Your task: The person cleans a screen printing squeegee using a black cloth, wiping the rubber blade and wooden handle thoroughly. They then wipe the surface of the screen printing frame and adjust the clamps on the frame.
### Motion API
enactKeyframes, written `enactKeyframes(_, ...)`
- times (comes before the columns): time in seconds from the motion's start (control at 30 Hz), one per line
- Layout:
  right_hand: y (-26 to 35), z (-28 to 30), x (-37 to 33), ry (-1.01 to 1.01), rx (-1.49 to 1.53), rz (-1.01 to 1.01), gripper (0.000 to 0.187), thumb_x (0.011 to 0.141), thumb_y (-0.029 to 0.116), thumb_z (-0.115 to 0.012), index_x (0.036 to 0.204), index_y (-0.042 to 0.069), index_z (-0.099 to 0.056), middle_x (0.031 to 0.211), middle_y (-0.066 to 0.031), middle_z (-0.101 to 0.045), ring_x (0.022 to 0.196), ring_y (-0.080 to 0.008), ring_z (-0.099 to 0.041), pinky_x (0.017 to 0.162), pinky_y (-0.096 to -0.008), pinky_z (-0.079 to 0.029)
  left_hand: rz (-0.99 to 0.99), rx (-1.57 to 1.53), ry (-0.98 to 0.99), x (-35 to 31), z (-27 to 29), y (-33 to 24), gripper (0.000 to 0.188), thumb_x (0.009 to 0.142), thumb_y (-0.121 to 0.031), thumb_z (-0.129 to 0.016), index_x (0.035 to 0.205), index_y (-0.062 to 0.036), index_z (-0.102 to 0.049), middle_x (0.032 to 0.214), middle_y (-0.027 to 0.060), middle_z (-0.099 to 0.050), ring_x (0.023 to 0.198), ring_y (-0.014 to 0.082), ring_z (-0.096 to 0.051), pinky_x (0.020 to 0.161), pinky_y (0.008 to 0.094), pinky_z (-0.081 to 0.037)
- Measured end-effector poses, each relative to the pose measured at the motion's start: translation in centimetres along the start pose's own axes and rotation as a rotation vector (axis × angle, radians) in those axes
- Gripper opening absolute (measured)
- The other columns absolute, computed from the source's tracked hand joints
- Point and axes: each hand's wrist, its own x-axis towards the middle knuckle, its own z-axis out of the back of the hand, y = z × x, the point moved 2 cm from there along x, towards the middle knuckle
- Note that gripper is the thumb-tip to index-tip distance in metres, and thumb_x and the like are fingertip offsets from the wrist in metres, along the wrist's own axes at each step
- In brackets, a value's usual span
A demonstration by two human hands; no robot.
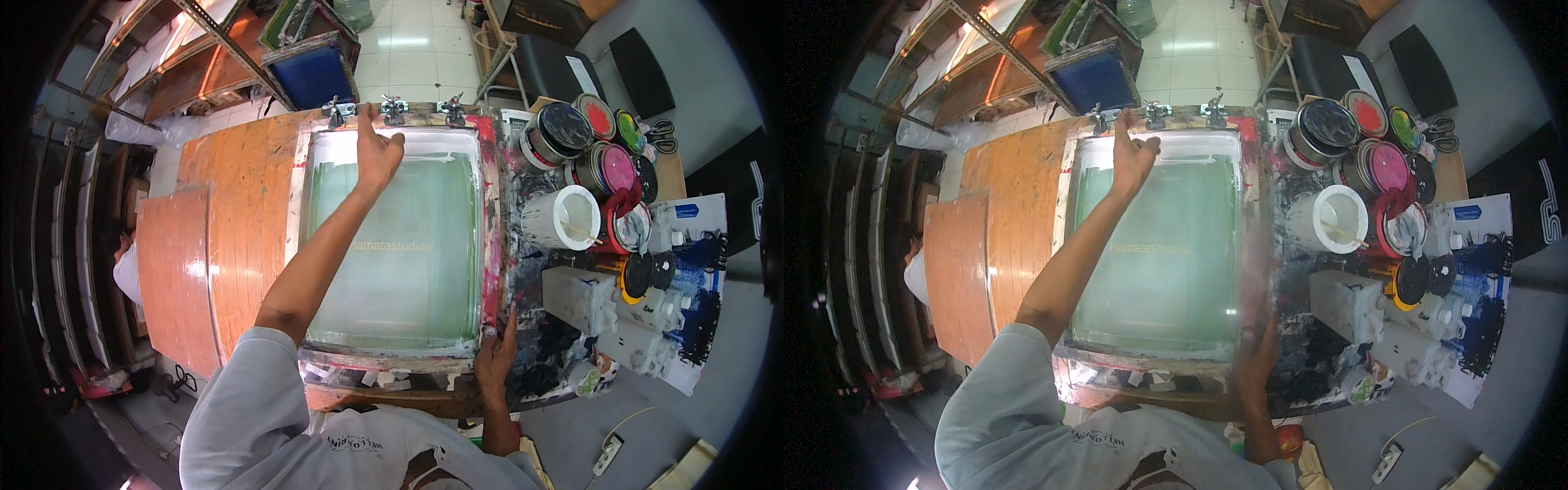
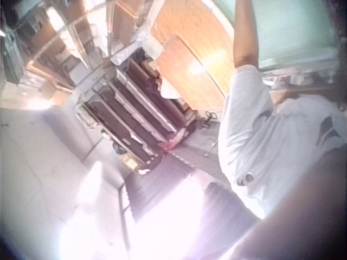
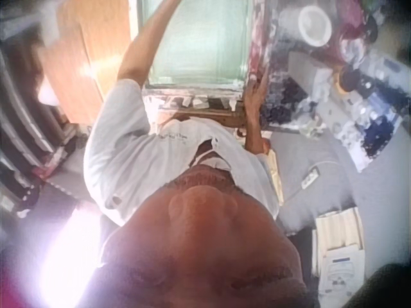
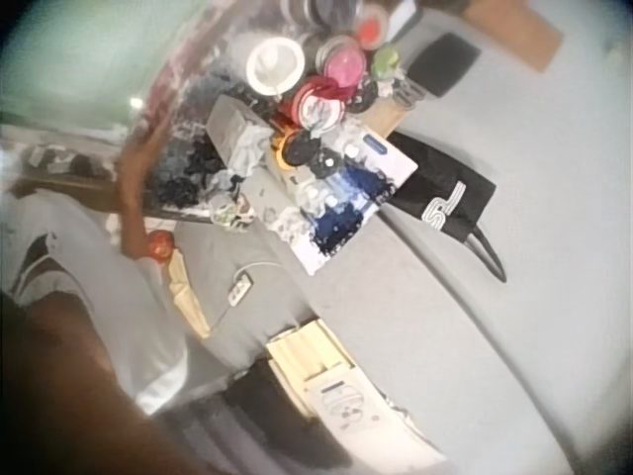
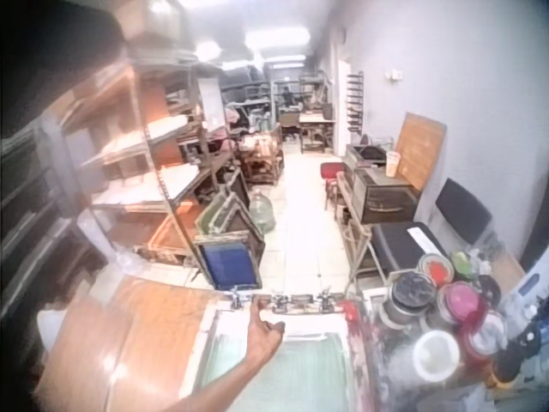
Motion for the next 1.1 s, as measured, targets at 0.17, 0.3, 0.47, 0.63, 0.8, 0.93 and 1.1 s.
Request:
enactKeyframes(0.17,0.5,0.1,0.0,0.026,0.004,-0.007,0.068,0.089,-0.008,-0.042,0.155,-0.001,-0.029,0.140,-0.0283,-0.051,0.123,-0.0324,-0.054,0.106,-0.0373,-0.040,-0.025,0.110,-0.100,1.2,0.8,-0.1,0.084,0.082,-0.003,-0.064,0.152,0.0087,-0.019,0.140,0.0251,-0.044,0.084,0.0229,-0.062,0.079,0.0348,-0.053)
enactKeyframes(0.3,2.3,0.2,-0.2,0.031,0.019,-0.126,0.064,0.093,-0.003,-0.042,0.155,-0.002,-0.029,0.151,-0.0293,-0.040,0.138,-0.0345,-0.043,0.115,-0.0394,-0.031,-0.125,0.220,-0.320,-0.1,2.4,-0.5,0.078,0.084,-0.004,-0.064,0.150,0.0092,-0.024,0.140,0.0289,-0.043,0.101,0.0313,-0.061,0.086,0.0384,-0.051)
enactKeyframes(0.47,3.2,0.4,-0.1,0.075,0.062,-0.159,0.060,0.096,0.002,-0.042,0.155,-0.004,-0.028,0.156,-0.0289,-0.034,0.144,-0.0354,-0.036,0.119,-0.0407,-0.026,-0.212,0.343,-0.491,2.6,6.5,3.1,0.063,0.093,-0.018,-0.064,0.143,0.0095,-0.037,0.138,0.0320,-0.044,0.120,0.0438,-0.052,0.103,0.0454,-0.042)
enactKeyframes(0.63,0.7,0.3,-0.2,0.070,0.044,-0.049,0.059,0.102,0.015,-0.046,0.154,-0.005,-0.029,0.155,-0.0285,-0.036,0.140,-0.0353,-0.041,0.116,-0.0407,-0.030,-0.114,0.369,-0.496,5.6,9.8,3.7,0.060,0.091,-0.029,-0.072,0.135,0.0056,-0.050,0.136,0.0298,-0.046,0.115,0.0429,-0.055,0.097,0.0469,-0.047)
enactKeyframes(0.8,0.5,0.4,-0.3,0.053,0.010,-0.037,0.062,0.103,0.024,-0.050,0.155,-0.003,-0.029,0.151,-0.0271,-0.041,0.136,-0.0329,-0.045,0.112,-0.0410,-0.036,0.029,0.677,-0.591,8.1,16.0,5.9,0.070,0.090,-0.028,-0.073,0.145,-0.0019,-0.039,0.138,0.0277,-0.041,0.115,0.0458,-0.056,0.092,0.0513,-0.048)
enactKeyframes(0.93,0.6,-0.2,-0.3,0.004,0.066,-0.051,0.060,0.104,0.022,-0.049,0.155,-0.002,-0.030,0.147,-0.0261,-0.046,0.130,-0.0314,-0.049,0.109,-0.0404,-0.039,-0.145,0.638,-0.395,7.3,15.2,3.7,0.074,0.088,-0.034,-0.076,0.144,-0.0022,-0.040,0.139,0.0285,-0.039,0.119,0.0464,-0.053,0.094,0.0519,-0.048)
enactKeyframes(1.1,-0.1,0.1,-0.6,0.016,0.024,-0.040,0.058,0.103,0.015,-0.049,0.155,-0.001,-0.030,0.143,-0.0255,-0.050,0.125,-0.0307,-0.053,0.108,-0.0397,-0.039,-0.276,0.753,-0.261,7.8,14.1,2.7,0.076,0.087,-0.038,-0.076,0.143,0.0007,-0.041,0.141,0.0283,-0.039,0.123,0.0463,-0.049,0.098,0.0509,-0.046)
